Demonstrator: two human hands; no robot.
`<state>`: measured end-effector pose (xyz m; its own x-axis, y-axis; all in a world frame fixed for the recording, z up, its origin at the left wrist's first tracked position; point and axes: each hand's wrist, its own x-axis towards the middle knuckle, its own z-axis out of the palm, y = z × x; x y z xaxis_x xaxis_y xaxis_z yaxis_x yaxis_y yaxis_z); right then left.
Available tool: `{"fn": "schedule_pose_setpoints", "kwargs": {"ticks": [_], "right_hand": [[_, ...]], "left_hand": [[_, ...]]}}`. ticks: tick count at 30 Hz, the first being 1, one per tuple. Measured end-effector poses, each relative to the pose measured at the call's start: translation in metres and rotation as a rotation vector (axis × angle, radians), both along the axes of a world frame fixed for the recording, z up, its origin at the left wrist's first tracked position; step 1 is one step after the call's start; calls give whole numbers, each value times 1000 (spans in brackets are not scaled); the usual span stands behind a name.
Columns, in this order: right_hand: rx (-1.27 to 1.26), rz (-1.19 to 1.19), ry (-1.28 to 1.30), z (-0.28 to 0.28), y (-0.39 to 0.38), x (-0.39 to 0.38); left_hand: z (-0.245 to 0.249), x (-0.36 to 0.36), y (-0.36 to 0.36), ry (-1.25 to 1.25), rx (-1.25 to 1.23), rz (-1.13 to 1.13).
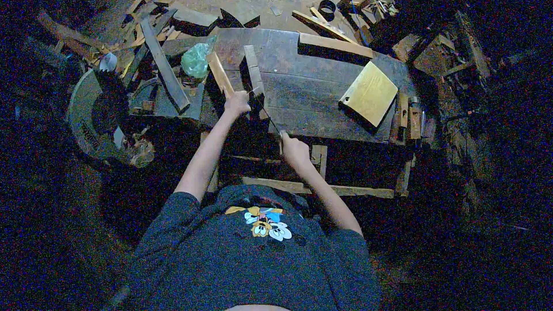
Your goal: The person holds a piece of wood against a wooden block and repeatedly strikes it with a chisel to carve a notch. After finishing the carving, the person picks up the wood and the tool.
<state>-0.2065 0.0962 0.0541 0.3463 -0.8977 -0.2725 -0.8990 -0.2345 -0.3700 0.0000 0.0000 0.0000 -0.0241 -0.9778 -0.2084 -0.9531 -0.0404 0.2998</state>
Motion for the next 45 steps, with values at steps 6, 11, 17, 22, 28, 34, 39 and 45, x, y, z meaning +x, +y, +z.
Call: {"fn": "schedule_pose_setpoints", "kwargs": {"ticks": [6,11,17,22,28,34,39,45], "right_hand": [[-64,-56,-48,-1,-38,38],[21,-107,-52,-19,-97,90],[-17,-71,-61,-20,-44,45],[47,-90,-29,4,2,12],[-53,-82,-112,-19,-71,69],[19,-100,-106,-26,-71,68],[-58,-63,-42,7,1,14],[-32,-46,-82,-1,-13,14]], "left_hand": [[7,-8,7,-138,-180,-149],[5,-6,9,-130,-255,-103],[12,2,-3,-43,22,-39],[-2,1,-3,2,-28,-40],[17,-7,7,-123,-99,-145],[-3,1,-3,-24,20,4],[-3,5,-8,-49,82,-51],[-11,-2,2,-77,-153,-130]]}}
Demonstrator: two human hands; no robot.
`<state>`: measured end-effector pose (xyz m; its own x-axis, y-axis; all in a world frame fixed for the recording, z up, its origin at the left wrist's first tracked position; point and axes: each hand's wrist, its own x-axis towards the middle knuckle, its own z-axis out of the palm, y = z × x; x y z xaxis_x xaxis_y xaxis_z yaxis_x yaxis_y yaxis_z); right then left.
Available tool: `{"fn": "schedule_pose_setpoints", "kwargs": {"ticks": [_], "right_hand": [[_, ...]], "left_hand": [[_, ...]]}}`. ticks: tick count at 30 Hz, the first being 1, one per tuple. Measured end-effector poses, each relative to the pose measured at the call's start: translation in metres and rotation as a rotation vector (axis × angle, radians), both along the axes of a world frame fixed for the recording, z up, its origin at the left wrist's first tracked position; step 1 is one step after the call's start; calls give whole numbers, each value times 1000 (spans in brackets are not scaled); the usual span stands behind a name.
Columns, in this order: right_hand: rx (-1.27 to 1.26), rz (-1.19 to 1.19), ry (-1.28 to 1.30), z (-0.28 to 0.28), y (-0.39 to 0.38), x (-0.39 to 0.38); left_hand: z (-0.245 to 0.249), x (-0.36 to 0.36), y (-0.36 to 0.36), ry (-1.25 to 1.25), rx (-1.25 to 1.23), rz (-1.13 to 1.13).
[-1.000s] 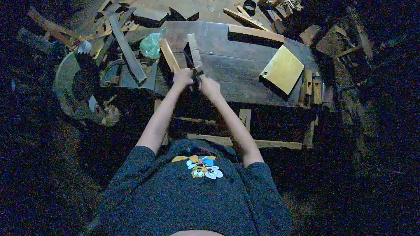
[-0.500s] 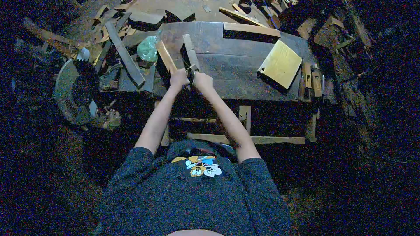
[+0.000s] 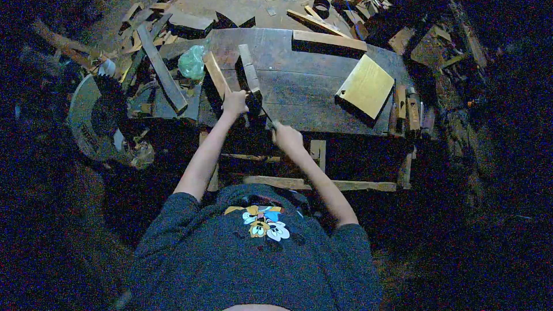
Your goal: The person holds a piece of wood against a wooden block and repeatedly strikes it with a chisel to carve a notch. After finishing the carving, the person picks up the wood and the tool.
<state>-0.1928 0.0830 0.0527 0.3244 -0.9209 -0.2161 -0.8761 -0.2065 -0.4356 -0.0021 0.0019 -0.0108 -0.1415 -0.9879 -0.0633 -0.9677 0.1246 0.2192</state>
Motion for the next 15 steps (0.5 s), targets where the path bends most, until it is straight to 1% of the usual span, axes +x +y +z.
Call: {"fn": "schedule_pose_setpoints", "kwargs": {"ticks": [4,6,7,8,10,11,14,15], "right_hand": [[-33,3,-69,-21,-57,57],[92,-61,51,-21,-77,75],[88,-54,48,-18,-77,75],[76,-48,25,-16,-73,71],[68,-18,13,-6,-55,53],[69,5,21,-1,-40,40],[84,-33,61,19,3,7],[110,-54,64,23,12,1]], "left_hand": [[3,-1,8,-20,-106,-25],[10,-4,8,-37,-92,6],[15,-4,8,-10,-38,49],[19,-2,7,-10,-38,54],[20,-2,0,38,126,157],[19,-1,-3,48,168,166],[26,-3,-2,1,170,155],[19,-2,-2,46,162,174]]}}
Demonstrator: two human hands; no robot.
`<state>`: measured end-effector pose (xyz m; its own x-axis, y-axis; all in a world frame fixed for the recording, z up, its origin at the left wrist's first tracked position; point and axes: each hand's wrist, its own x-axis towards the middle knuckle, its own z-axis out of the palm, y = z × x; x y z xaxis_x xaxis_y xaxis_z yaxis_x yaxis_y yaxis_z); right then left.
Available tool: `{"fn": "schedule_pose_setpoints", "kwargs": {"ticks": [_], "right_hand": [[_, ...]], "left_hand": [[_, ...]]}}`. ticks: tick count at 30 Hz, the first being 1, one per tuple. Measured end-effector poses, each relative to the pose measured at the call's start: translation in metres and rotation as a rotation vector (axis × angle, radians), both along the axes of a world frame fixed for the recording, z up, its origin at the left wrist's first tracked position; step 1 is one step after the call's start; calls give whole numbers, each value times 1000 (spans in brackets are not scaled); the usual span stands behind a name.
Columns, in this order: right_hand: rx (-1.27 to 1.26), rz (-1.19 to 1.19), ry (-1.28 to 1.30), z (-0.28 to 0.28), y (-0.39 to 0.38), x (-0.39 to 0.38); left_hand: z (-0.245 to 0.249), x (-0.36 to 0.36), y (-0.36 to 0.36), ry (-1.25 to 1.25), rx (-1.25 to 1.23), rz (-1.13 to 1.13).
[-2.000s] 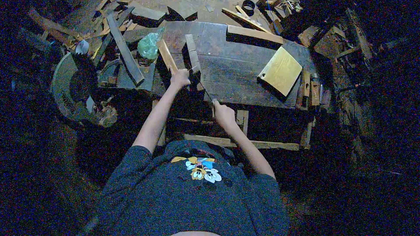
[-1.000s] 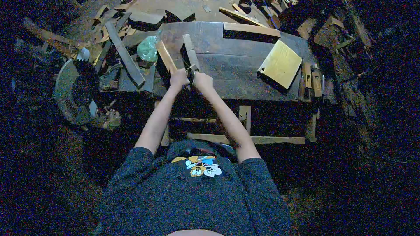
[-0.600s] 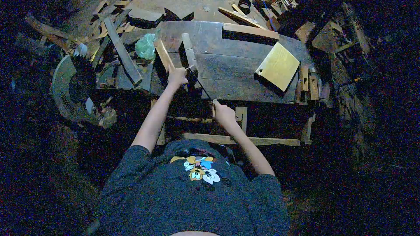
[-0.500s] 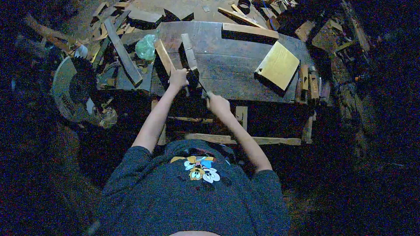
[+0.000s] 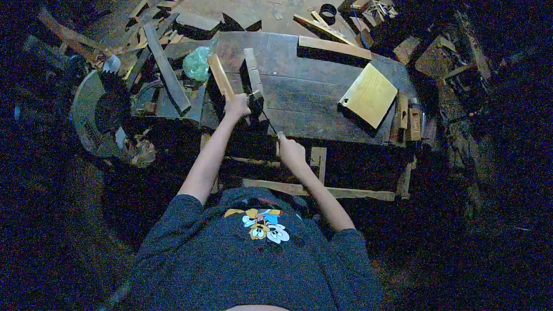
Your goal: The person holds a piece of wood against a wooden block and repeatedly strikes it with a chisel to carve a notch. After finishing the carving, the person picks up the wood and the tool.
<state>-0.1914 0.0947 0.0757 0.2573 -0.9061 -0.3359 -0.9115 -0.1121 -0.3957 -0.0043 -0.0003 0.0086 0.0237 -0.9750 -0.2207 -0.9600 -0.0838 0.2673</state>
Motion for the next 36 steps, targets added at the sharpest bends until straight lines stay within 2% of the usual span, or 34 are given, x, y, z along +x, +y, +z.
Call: {"fn": "schedule_pose_setpoints", "kwargs": {"ticks": [2,4,6,7,9,11,12,16,19,23,25,29,31,33,36], "right_hand": [[32,-25,2,-1,4,-3],[-79,20,-23,-5,-6,3],[-73,43,4,-5,-17,9],[-69,71,35,-3,-23,10],[-68,98,42,2,-27,3],[-1,135,-12,13,-25,-5],[-49,167,-38,11,-22,-11],[64,144,56,3,-24,-8],[-25,134,-83,-16,-46,16],[-15,65,-84,-40,-86,64],[-71,51,-107,-40,-93,73],[-37,61,-118,-27,-61,45],[-53,52,-29,-16,-29,20],[-27,54,-7,-16,-11,-4],[-26,59,-20,-14,-10,-7]], "left_hand": [[-12,0,0,-23,-22,12],[-7,1,0,-52,-50,19],[-1,2,-1,49,47,160],[-5,4,-3,49,45,159],[-6,7,-4,-18,-43,19],[3,4,-1,-15,-54,-19],[9,2,1,-12,-64,-59],[1,3,4,-14,-129,-67],[-9,2,2,-137,-158,-152],[-9,2,5,-109,-205,-164],[-18,6,-1,4,-228,-34],[-8,7,-2,20,-177,-67],[-6,9,-5,29,-55,-44],[-10,11,-5,69,-61,-24],[-17,9,-4,18,-78,-109]]}}
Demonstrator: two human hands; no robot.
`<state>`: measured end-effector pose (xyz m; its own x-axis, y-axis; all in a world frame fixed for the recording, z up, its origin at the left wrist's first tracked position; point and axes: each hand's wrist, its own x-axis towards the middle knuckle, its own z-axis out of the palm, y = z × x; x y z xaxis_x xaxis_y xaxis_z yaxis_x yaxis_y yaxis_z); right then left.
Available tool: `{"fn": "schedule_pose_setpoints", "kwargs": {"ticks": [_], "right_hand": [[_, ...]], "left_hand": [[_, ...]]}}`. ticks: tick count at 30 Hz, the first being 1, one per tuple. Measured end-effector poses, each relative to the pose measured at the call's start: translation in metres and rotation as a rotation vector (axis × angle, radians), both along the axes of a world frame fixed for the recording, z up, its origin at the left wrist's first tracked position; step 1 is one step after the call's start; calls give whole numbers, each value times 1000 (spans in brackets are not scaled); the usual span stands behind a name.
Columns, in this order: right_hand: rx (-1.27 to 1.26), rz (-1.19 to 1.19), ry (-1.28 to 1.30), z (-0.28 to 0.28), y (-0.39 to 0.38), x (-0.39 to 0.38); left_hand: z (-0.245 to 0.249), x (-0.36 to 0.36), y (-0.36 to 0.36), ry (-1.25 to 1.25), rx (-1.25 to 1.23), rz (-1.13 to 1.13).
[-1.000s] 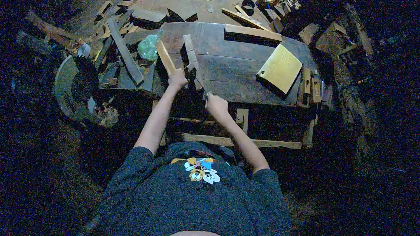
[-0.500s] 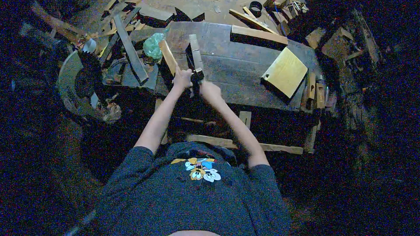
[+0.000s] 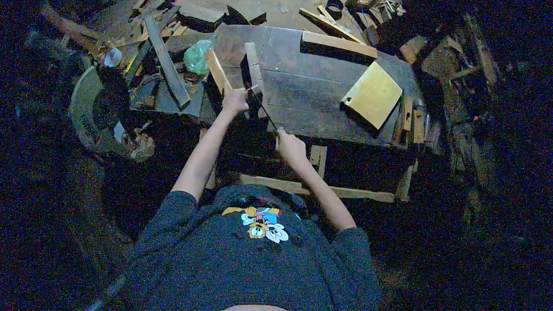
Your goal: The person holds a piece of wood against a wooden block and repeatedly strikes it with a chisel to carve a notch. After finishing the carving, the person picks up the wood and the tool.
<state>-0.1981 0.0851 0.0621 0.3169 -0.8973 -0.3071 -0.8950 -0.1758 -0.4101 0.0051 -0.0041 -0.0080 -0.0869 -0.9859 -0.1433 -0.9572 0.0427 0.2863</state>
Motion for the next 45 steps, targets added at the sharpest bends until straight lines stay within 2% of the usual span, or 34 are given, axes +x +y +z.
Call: {"fn": "schedule_pose_setpoints", "kwargs": {"ticks": [2,3,5,6,8,9,11,13,16,19,20,22,26,28,30,32,35,38,40,45], "right_hand": [[-62,8,-2,8,-10,15],[-64,4,-3,9,-15,18],[-47,30,27,11,-24,23],[3,43,43,14,-27,20],[34,86,37,22,-26,11],[66,132,29,25,-25,8],[123,148,28,21,-24,3],[123,99,7,18,-23,3],[55,96,-73,-6,-37,21],[8,49,-97,-26,-67,59],[-15,38,-89,-27,-76,70],[-42,12,-98,-38,-85,81],[-26,-17,-69,-28,-69,67],[-16,5,-65,-18,-44,47],[-62,21,-22,-5,-15,24],[-5,46,19,2,3,4],[30,18,7,18,15,-10],[12,23,-10,-5,9,-9],[-61,31,-63,-8,-2,3],[-11,10,-90,-30,-74,67]], "left_hand": [[-1,0,-2,106,56,258],[5,0,-2,105,54,253],[29,0,2,-65,2,92],[39,-3,3,-54,30,105],[0,4,-6,-14,9,39],[-3,7,-8,25,-11,-26],[-10,9,-8,58,-22,-17],[-3,5,-2,91,-27,-13],[9,0,2,-66,-99,-89],[14,-2,7,-65,-153,-117],[9,-3,6,-65,-153,-117],[2,1,-1,-97,-25,51],[3,2,0,26,-87,-10],[-6,6,-5,82,29,79],[-2,5,-4,63,12,69],[-4,6,-5,40,-4,50],[-9,5,-5,138,37,47],[0,1,0,61,-32,26],[-1,-1,1,-31,-55,-92],[7,-3,7,-4,-130,-127]]}}
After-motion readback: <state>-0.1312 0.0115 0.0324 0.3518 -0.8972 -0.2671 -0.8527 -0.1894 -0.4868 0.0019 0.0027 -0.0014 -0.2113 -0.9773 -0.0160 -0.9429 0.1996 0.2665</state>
